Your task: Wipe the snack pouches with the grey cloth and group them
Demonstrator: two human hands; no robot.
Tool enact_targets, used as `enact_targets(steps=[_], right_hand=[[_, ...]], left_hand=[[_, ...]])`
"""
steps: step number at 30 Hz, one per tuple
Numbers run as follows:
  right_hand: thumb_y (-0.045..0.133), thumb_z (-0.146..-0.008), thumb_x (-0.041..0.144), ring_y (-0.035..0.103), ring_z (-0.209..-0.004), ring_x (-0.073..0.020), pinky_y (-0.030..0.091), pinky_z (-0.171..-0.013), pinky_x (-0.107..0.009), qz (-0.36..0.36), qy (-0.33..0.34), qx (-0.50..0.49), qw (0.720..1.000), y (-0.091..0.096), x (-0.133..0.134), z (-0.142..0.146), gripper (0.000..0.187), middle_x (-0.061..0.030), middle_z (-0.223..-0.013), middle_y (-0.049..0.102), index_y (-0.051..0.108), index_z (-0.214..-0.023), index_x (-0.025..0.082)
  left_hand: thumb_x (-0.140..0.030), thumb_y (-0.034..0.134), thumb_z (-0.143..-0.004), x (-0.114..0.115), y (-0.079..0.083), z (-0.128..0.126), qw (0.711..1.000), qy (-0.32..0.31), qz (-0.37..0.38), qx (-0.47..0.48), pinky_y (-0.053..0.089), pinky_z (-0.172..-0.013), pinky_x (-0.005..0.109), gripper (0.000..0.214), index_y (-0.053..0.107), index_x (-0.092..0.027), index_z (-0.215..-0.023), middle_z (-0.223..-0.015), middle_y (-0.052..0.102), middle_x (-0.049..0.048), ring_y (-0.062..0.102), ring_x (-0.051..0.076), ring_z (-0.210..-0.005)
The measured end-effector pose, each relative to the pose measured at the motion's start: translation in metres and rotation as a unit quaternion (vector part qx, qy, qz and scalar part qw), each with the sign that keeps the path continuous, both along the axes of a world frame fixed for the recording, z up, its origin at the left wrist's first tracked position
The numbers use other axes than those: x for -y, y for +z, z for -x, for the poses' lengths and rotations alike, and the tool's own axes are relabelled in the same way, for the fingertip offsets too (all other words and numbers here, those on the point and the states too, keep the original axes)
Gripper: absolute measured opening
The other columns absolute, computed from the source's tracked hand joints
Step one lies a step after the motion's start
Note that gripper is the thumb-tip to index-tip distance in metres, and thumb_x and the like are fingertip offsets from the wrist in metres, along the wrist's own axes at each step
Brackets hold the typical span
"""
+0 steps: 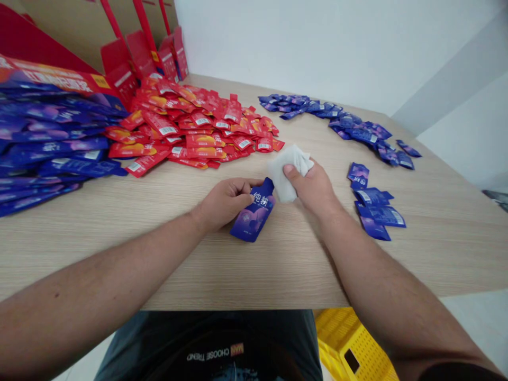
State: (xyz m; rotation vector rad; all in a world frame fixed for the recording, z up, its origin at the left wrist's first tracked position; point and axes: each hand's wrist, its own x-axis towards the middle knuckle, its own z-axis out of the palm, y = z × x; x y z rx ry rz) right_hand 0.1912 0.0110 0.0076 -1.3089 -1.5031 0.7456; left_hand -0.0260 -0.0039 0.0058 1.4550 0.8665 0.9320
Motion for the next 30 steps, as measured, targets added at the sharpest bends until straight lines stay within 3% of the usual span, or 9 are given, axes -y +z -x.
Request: enact_targets(steps=[3,6,9,12,14,18,21,25,30], right_hand=[[0.069,-0.08,0.064,0.07,-0.088,-0.0272,0.056,-0.079,-0.042,0.011,0.054,0.038,0.998,-0.002,-0.003,-0.001,0.052,-0.0073,-0.099,0.075,0.064,-0.109,0.021],[0.073,-0.078,0.055,0.069,-0.093,-0.0299,0.055,-0.086,-0.048,-0.018,-0.053,0.09,0.994,-0.003,-0.011,-0.009,0.046,-0.0104,-0.101,0.075,0.066,-0.106,0.018],[0.066,-0.084,0.053,0.069,-0.102,-0.0289,0.055,-0.09,-0.047,-0.08,-0.115,-0.003,0.99,0.003,-0.015,-0.017,0.048,-0.0121,-0.113,0.073,0.063,-0.115,0.018],[0.062,-0.086,0.059,0.069,-0.099,-0.0264,0.056,-0.085,-0.043,-0.097,-0.051,-0.033,0.993,0.014,-0.004,-0.01,0.05,-0.0099,-0.113,0.073,0.061,-0.118,0.02],[0.067,-0.082,0.06,0.069,-0.093,-0.0266,0.055,-0.081,-0.042,-0.06,0.001,0.049,0.997,0.018,0.008,0.002,0.05,-0.008,-0.104,0.074,0.063,-0.112,0.021],[0.068,-0.081,0.058,0.066,-0.082,-0.0262,0.052,-0.074,-0.041,-0.009,0.005,0.176,0.984,0.015,0.021,0.022,0.042,-0.0077,-0.09,0.072,0.065,-0.098,0.02],[0.067,-0.082,0.057,0.066,-0.081,-0.025,0.052,-0.073,-0.039,0.018,0.057,0.169,0.984,0.011,0.02,0.022,0.042,-0.0069,-0.092,0.073,0.065,-0.102,0.02],[0.067,-0.081,0.056,0.066,-0.087,-0.0272,0.051,-0.077,-0.041,-0.001,0.008,0.183,0.983,0.013,0.017,0.017,0.043,-0.0088,-0.097,0.073,0.066,-0.104,0.02],[0.068,-0.08,0.06,0.067,-0.086,-0.0276,0.051,-0.075,-0.041,0.013,0.04,0.191,0.981,0.016,0.018,0.017,0.044,-0.0085,-0.095,0.073,0.066,-0.1,0.02]], left_hand=[[-0.023,0.062,-0.072,0.0,0.0,0.0,1.0,-0.015,0.001,-0.025,0.045,-0.07,0.03,0.019,0.047,-0.018,-0.061,-0.11,0.074,0.0097,0.066,0.019,-0.086],[-0.022,0.061,-0.073,-0.002,-0.002,-0.001,0.999,0.018,-0.007,-0.029,0.046,-0.071,0.029,0.019,0.047,-0.018,-0.061,-0.113,0.074,0.0101,0.066,0.02,-0.091],[-0.023,0.063,-0.074,-0.004,-0.004,-0.004,0.998,0.06,0.004,-0.004,0.047,-0.07,0.027,0.02,0.048,-0.018,-0.062,-0.1,0.074,0.0075,0.066,0.018,-0.088],[-0.027,0.065,-0.075,-0.004,-0.007,-0.007,0.995,0.083,0.06,0.014,0.044,-0.057,0.025,0.019,0.05,-0.019,-0.066,-0.069,0.064,-0.0001,0.057,0.012,-0.061],[-0.03,0.066,-0.076,-0.004,-0.008,-0.008,0.992,0.086,0.088,0.022,0.042,-0.053,0.024,0.018,0.053,-0.019,-0.069,-0.062,0.058,-0.0029,0.051,0.011,-0.053],[-0.033,0.067,-0.077,-0.004,-0.009,-0.007,0.993,0.075,0.085,0.005,0.041,-0.05,0.023,0.019,0.056,-0.019,-0.07,-0.059,0.056,-0.0034,0.05,0.01,-0.051],[-0.032,0.07,-0.075,-0.004,-0.009,-0.006,0.994,0.067,0.084,0.001,0.042,-0.052,0.023,0.018,0.057,-0.019,-0.073,-0.062,0.059,-0.0027,0.052,0.011,-0.054],[-0.03,0.066,-0.077,-0.005,-0.009,-0.006,0.997,0.057,0.059,0.012,0.045,-0.056,0.023,0.018,0.055,-0.019,-0.069,-0.064,0.057,-0.0028,0.053,0.01,-0.058],[-0.03,0.064,-0.079,-0.005,-0.009,-0.004,0.998,0.035,0.05,-0.01,0.046,-0.057,0.024,0.013,0.058,-0.019,-0.075,-0.067,0.059,-0.0023,0.054,0.011,-0.059]])
